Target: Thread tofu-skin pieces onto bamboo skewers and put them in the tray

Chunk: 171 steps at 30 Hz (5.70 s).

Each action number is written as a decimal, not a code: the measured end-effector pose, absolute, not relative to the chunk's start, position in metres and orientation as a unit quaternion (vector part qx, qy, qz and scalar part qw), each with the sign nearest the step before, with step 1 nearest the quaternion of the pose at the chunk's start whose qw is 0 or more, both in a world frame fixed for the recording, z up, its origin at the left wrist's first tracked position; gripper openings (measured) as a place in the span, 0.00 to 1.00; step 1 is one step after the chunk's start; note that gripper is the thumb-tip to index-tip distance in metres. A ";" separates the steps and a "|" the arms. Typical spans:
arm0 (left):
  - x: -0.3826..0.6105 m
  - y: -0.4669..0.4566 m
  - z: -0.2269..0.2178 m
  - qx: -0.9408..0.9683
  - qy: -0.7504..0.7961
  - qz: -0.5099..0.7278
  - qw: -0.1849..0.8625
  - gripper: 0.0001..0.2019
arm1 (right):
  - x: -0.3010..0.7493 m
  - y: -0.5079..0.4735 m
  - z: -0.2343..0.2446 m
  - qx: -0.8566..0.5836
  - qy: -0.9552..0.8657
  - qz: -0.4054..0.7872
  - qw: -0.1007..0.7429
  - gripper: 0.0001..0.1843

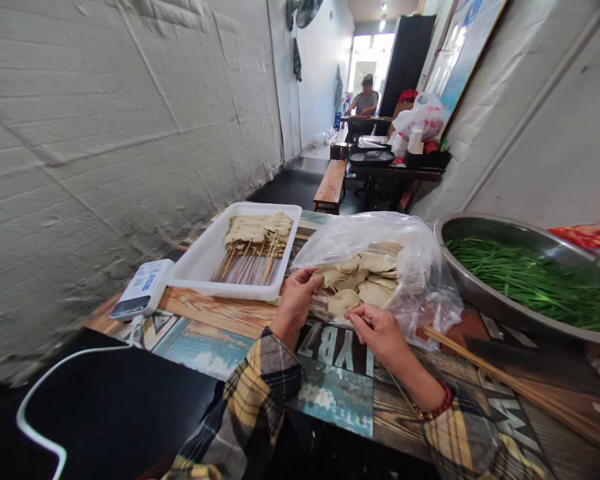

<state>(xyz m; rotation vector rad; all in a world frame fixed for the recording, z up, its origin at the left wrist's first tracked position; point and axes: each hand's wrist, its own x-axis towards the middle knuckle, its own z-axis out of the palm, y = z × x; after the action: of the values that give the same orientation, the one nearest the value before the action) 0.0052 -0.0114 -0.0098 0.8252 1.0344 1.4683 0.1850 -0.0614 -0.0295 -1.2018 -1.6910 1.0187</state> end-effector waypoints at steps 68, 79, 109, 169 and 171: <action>0.007 -0.012 -0.019 0.402 0.431 0.561 0.581 0.17 | 0.188 -0.059 -0.035 -0.492 -0.688 0.369 0.385 0.17; 0.014 -0.019 -0.009 0.350 0.366 0.539 0.673 0.20 | 0.184 -0.058 -0.033 -0.459 -0.628 0.467 0.420 0.21; 0.012 -0.019 -0.009 0.381 0.408 0.549 0.622 0.17 | 0.186 -0.060 -0.036 -0.461 -0.678 0.403 0.407 0.19; 0.012 -0.015 -0.007 0.274 0.343 0.602 0.667 0.19 | 0.186 -0.063 -0.032 -0.473 -0.763 0.178 0.403 0.14; 0.013 -0.015 -0.007 0.266 0.345 0.609 0.663 0.21 | 0.186 -0.063 -0.030 -0.478 -0.755 0.191 0.406 0.14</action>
<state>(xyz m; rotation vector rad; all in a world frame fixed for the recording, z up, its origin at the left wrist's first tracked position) 0.0128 -0.0148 -0.0069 0.6004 0.7800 1.3766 0.1857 -0.0632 -0.0303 -1.2057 -1.9048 0.4823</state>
